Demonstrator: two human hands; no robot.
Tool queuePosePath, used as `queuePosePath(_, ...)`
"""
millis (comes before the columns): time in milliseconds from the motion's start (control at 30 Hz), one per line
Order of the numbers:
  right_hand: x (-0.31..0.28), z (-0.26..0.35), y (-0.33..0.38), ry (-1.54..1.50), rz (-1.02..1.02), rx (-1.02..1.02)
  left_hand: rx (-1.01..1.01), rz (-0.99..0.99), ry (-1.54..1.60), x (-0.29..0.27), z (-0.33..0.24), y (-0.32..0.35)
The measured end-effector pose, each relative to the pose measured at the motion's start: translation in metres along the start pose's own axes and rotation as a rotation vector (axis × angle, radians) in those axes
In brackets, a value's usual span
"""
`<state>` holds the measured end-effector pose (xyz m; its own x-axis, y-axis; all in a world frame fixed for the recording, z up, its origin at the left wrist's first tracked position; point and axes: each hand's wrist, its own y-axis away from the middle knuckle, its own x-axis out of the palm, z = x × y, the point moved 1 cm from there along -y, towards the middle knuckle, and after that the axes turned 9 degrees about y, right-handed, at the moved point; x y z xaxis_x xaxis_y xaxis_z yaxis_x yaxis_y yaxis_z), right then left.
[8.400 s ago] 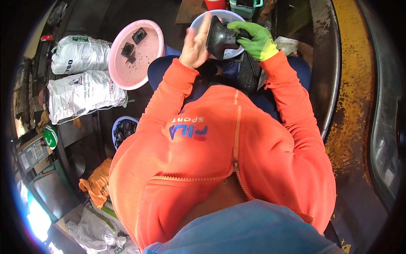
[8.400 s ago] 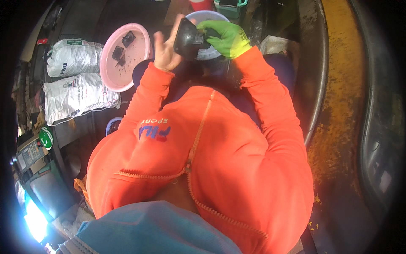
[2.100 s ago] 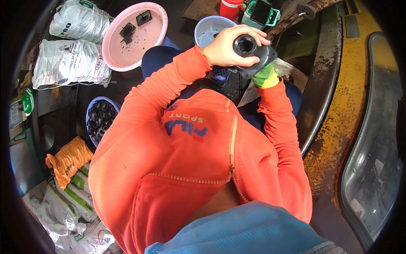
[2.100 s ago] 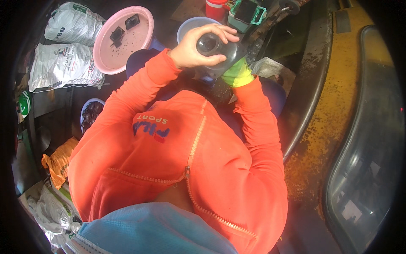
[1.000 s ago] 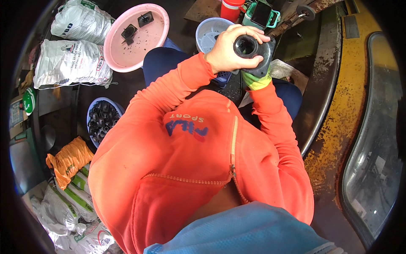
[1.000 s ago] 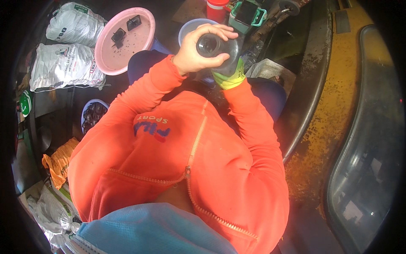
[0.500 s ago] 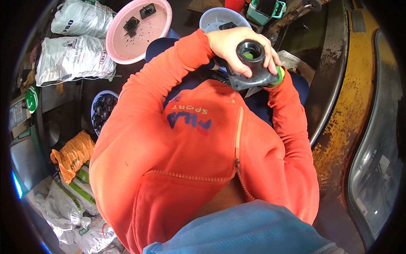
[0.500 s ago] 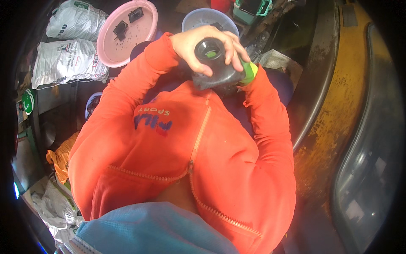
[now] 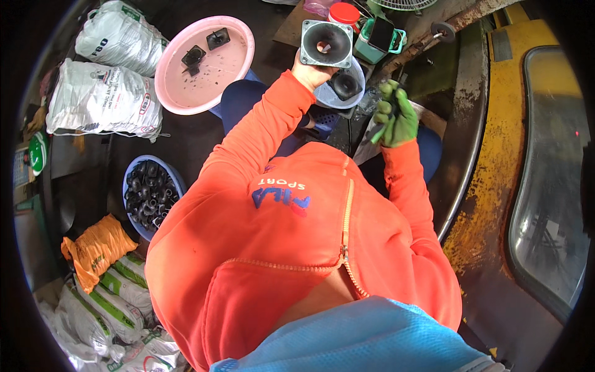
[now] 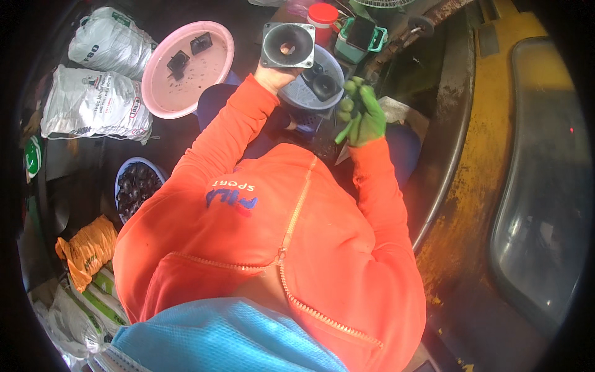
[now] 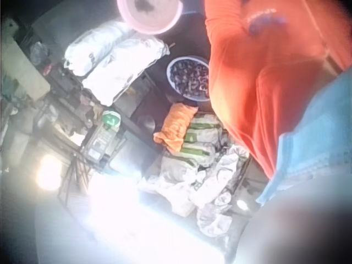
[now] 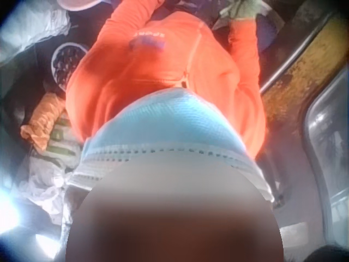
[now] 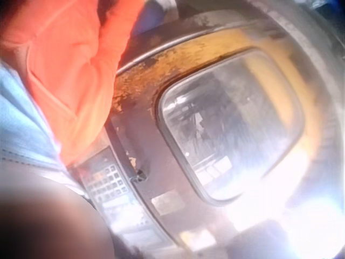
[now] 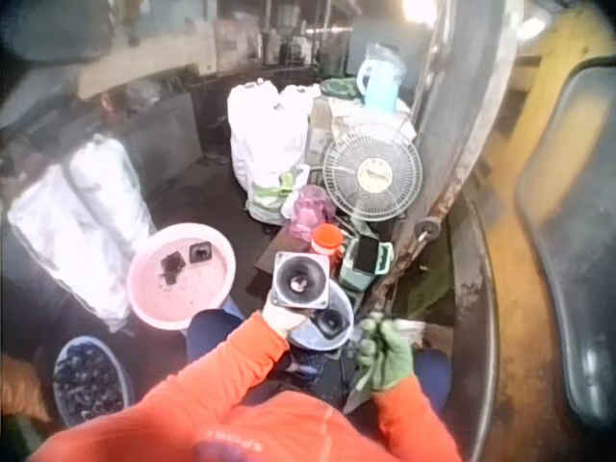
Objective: The person sits in a workshop and repeatedly picks up black molded parts from a blue basin, wipes each part with a green cloth, and places it into a pink basin. The person handles the parts one at a time, turning them over to wipe different surfaces.
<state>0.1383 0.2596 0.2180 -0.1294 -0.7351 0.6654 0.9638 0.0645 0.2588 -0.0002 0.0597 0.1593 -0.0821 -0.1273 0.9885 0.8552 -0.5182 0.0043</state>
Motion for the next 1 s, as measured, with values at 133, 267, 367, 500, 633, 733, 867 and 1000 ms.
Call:
queuePosePath(133, 0.001, 0.031, 0.081, 0.181, -0.035, -0.315, -0.078, 0.046, -0.037, -0.025, -0.003, 0.001)
queuePosePath(267, 0.042, 0.084, 0.178, 0.631, -0.617, -0.63, -0.143, -0.055, -0.069, -0.044, -0.006, -0.003)
queuePosePath(367, 0.092, 0.108, 0.25, 0.969, -1.127, -1.0, -0.252, -0.161, -0.099, -0.064, -0.009, -0.004)
queuePosePath(500, 0.107, 0.136, 0.294, 1.186, -1.488, -1.277, -0.141, -0.32, -0.407, -0.087, -0.012, -0.003)
queuePosePath(633, 0.064, 0.172, 0.311, 1.391, -1.606, -1.129, -0.093, -0.357, -0.366, -0.093, -0.015, -0.003)
queuePosePath(733, 0.029, 0.194, 0.323, 1.51, -1.652, -0.984, -0.12, -0.291, -0.368, -0.09, -0.015, -0.002)
queuePosePath(867, -0.003, 0.222, 0.328, 1.644, -1.678, -0.824, -0.151, -0.163, -0.37, -0.08, -0.011, 0.001)
queuePosePath(1000, -0.024, 0.248, 0.327, 1.793, -1.694, -0.685, -0.164, -0.129, -0.343, -0.068, -0.003, 0.0)
